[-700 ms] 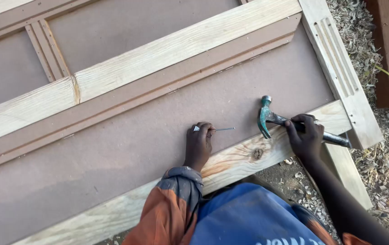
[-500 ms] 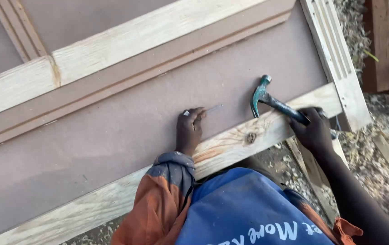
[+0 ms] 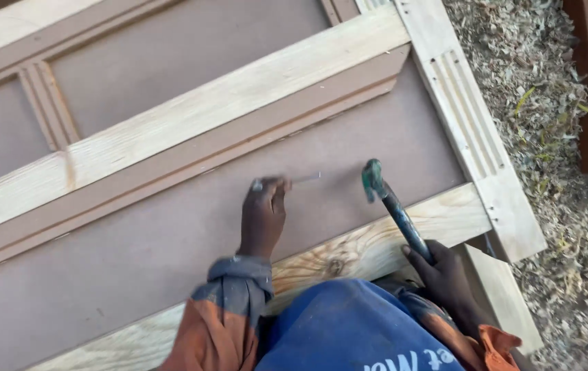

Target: Hammering a nail into a wooden furniture frame to secure components

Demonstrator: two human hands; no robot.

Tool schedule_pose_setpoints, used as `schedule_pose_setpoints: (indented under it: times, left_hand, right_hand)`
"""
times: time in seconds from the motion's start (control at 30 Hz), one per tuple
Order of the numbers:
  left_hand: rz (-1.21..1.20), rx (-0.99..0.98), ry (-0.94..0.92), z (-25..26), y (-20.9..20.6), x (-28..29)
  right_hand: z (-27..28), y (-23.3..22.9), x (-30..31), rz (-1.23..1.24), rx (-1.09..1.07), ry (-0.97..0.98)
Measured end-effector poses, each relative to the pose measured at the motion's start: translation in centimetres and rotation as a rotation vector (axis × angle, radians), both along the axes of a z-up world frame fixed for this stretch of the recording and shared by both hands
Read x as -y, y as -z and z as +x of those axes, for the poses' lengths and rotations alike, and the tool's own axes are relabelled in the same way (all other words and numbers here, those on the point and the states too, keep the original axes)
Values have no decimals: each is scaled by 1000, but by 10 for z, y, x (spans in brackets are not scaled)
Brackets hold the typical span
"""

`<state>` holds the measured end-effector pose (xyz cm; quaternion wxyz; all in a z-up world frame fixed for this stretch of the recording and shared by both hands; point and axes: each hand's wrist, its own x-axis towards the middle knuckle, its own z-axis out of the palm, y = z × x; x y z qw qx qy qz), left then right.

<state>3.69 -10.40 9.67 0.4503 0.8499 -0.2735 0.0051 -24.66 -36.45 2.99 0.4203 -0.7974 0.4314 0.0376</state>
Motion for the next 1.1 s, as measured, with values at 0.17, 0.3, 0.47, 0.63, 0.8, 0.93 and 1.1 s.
schedule_pose_setpoints:
  times: [0.17, 0.3, 0.47, 0.63, 0.8, 0.93, 1.1]
  left_hand:
    - [14, 260, 90, 74, 13, 123]
    - [62, 457, 156, 131, 61, 196]
    - [123, 515, 181, 141, 80, 215]
    - [115, 521, 167, 141, 92, 216]
    - [121, 600, 153, 143, 100, 216]
    - [85, 621, 144, 144, 102, 216]
    - [129, 652, 156, 148, 106, 218]
  right_hand:
    - [41, -48, 30, 264, 266, 57]
    - [70, -89, 52, 443, 579, 130]
    - [87, -69, 77, 438, 669, 95]
    - [110, -61, 79, 443, 583, 101]
    - [132, -66, 78, 376, 537, 71]
    - [144, -86, 72, 305, 620, -11]
    - [148, -25, 91, 250, 465, -74]
